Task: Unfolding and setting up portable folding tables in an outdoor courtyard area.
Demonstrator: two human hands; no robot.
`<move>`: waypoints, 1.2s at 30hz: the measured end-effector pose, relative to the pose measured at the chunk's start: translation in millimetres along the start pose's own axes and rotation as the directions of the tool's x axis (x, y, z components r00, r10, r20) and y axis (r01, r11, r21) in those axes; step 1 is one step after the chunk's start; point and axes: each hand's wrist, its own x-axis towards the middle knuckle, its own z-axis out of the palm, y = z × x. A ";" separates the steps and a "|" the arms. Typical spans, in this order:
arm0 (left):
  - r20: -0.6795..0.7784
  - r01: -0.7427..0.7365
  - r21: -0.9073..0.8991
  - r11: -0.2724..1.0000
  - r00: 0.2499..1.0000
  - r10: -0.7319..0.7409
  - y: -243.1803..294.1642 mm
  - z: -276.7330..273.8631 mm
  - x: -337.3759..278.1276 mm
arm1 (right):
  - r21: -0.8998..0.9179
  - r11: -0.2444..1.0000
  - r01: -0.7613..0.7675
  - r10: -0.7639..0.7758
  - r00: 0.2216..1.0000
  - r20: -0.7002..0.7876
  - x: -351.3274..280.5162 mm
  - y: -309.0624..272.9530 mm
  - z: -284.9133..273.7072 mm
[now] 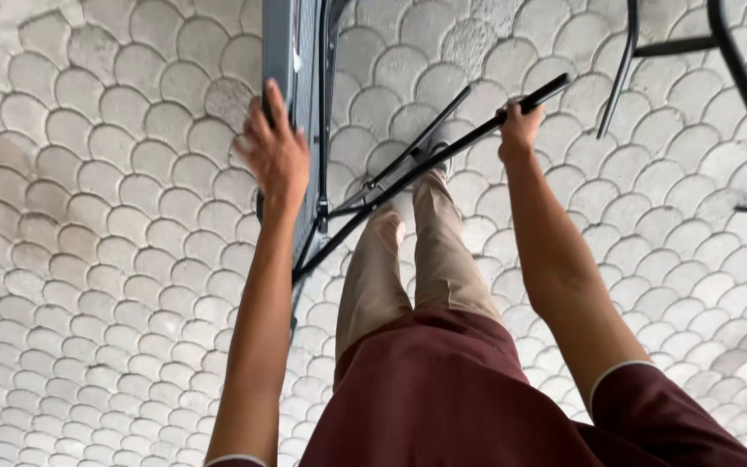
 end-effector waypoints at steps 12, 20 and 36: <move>0.301 0.391 -0.215 0.895 0.898 -0.321 -82.8 0.2 -287.6 | -0.170 0.981 -0.098 0.045 0.957 -0.288 -14.5 87.2 -162.9; 0.100 0.353 -0.060 0.934 0.933 -0.346 -96.0 38.1 -337.6 | -0.027 0.987 -0.161 0.133 0.891 -0.434 -106.9 179.3 -287.9; -0.126 0.322 -0.046 0.946 0.937 -0.326 -122.8 71.2 -308.8 | 0.082 0.995 0.052 0.010 0.784 -0.621 -290.9 220.5 -325.3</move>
